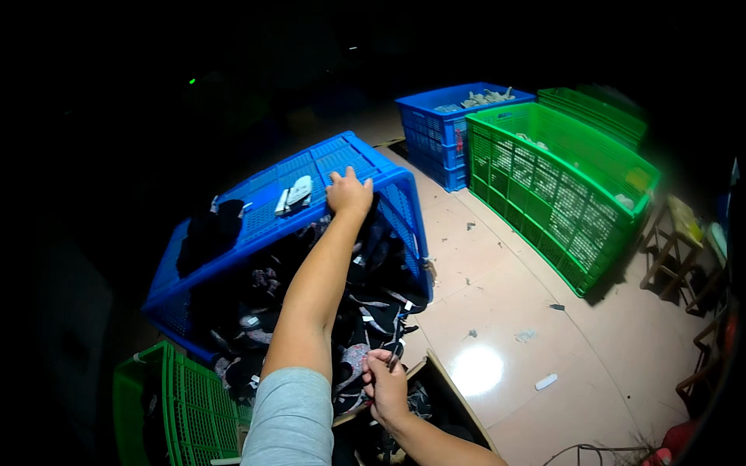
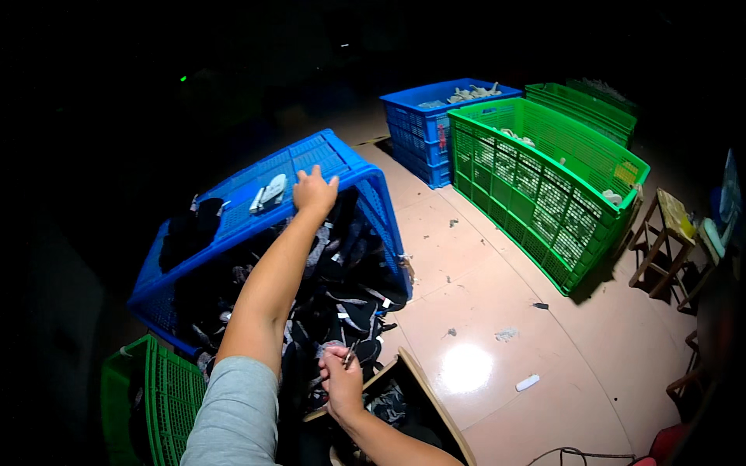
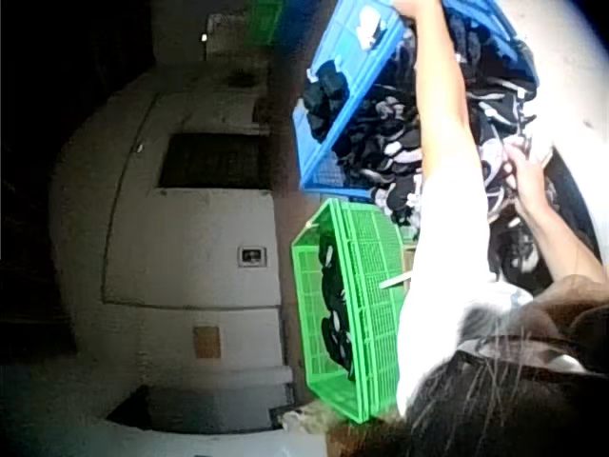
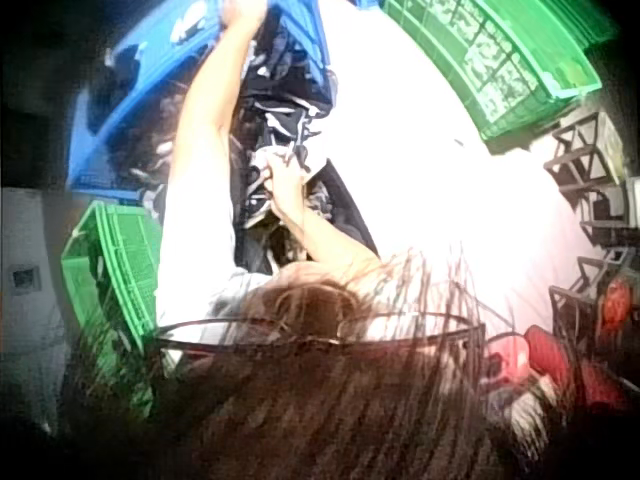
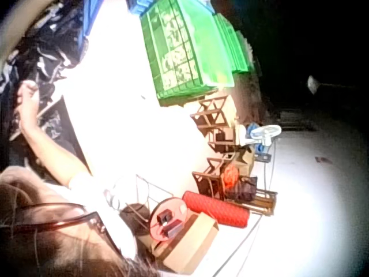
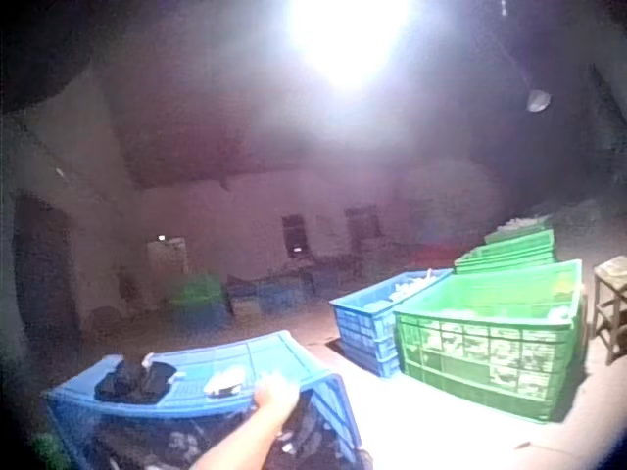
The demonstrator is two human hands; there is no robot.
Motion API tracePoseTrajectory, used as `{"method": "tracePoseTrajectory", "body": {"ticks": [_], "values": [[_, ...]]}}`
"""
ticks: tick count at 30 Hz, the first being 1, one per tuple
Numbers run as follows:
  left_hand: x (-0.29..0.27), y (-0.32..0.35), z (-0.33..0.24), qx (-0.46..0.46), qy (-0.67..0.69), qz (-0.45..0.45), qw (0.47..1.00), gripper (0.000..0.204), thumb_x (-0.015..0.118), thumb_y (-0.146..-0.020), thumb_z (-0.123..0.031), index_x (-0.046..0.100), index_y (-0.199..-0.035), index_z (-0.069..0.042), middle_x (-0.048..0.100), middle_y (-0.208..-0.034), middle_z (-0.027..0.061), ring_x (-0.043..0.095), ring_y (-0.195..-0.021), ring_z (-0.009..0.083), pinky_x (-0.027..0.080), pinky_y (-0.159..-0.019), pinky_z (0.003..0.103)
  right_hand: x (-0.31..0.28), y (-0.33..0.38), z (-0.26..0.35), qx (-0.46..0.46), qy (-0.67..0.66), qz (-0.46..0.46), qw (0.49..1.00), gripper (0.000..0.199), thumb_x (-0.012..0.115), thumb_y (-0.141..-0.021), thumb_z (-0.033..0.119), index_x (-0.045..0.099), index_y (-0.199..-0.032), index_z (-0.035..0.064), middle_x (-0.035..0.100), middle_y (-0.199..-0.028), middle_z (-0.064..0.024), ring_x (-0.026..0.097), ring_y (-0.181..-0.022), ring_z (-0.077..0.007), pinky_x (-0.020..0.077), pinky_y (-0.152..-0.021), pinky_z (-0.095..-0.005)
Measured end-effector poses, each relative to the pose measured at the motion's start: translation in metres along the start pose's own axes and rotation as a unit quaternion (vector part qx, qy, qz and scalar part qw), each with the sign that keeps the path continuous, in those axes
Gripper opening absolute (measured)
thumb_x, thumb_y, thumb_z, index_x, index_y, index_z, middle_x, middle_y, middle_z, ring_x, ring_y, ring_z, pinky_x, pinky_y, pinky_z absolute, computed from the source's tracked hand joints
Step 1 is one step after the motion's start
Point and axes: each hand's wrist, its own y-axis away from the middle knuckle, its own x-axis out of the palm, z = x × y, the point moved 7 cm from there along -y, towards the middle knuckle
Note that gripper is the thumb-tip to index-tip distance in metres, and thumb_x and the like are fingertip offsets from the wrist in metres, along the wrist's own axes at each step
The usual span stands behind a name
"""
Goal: The person sits on the floor and repeatedly picks up patterned slippers from a blue crate. They inspect the slippers by hand, turning them over and checking the soles and straps, then place them into a cardboard box. The person also uses a handheld device to scan or record information during the process.
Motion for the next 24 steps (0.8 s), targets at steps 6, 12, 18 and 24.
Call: {"method": "tracePoseTrajectory", "body": {"ticks": [6,12,18,24], "values": [[0.028,-0.018,0.010,0.002,-0.066,-0.010,0.998,0.032,0.058,-0.091,-0.034,0.073,-0.100,-0.007,0.065,-0.107,0.0181,0.066,-0.092,0.0358,0.053,-0.083,0.045,-0.001,-0.003,0.009,-0.003,-0.017,0.007,1.000,0.008,0.061,-0.094,0.014,0.059,-0.101,0.0116,0.057,-0.080,0.0014,0.046,-0.061,-0.0041,0.0320,-0.046,-0.0161],[-0.015,0.002,0.042,0.062,0.207,-0.181,0.959,0.031,0.060,-0.093,-0.024,0.068,-0.113,-0.003,0.065,-0.108,0.0207,0.064,-0.097,0.0367,0.051,-0.088,0.042,-0.004,-0.005,0.022,-0.050,-0.041,0.011,0.998,0.014,0.062,-0.093,0.014,0.058,-0.104,0.0059,0.062,-0.084,-0.0023,0.050,-0.065,-0.0047,0.0346,-0.048,-0.0164],[-0.103,0.184,0.028,0.165,0.409,-0.090,0.893,0.030,0.057,-0.096,-0.010,0.062,-0.121,0.005,0.063,-0.121,0.0142,0.060,-0.109,0.0223,0.045,-0.097,0.033,-0.023,-0.019,0.068,-0.161,-0.047,-0.029,0.985,0.043,0.060,-0.097,0.026,0.047,-0.129,0.0008,0.063,-0.117,-0.0128,0.063,-0.091,-0.0118,0.0347,-0.044,-0.0157],[-0.123,0.325,0.059,0.003,0.522,0.023,0.853,0.030,0.056,-0.093,-0.005,0.062,-0.119,0.007,0.062,-0.121,0.0174,0.060,-0.112,0.0275,0.045,-0.100,0.036,0.003,0.000,0.076,-0.180,0.026,0.053,0.982,0.065,0.060,-0.096,0.044,0.038,-0.142,0.0019,0.061,-0.123,-0.0125,0.049,-0.061,-0.0008,0.0329,-0.043,-0.0146]]}}
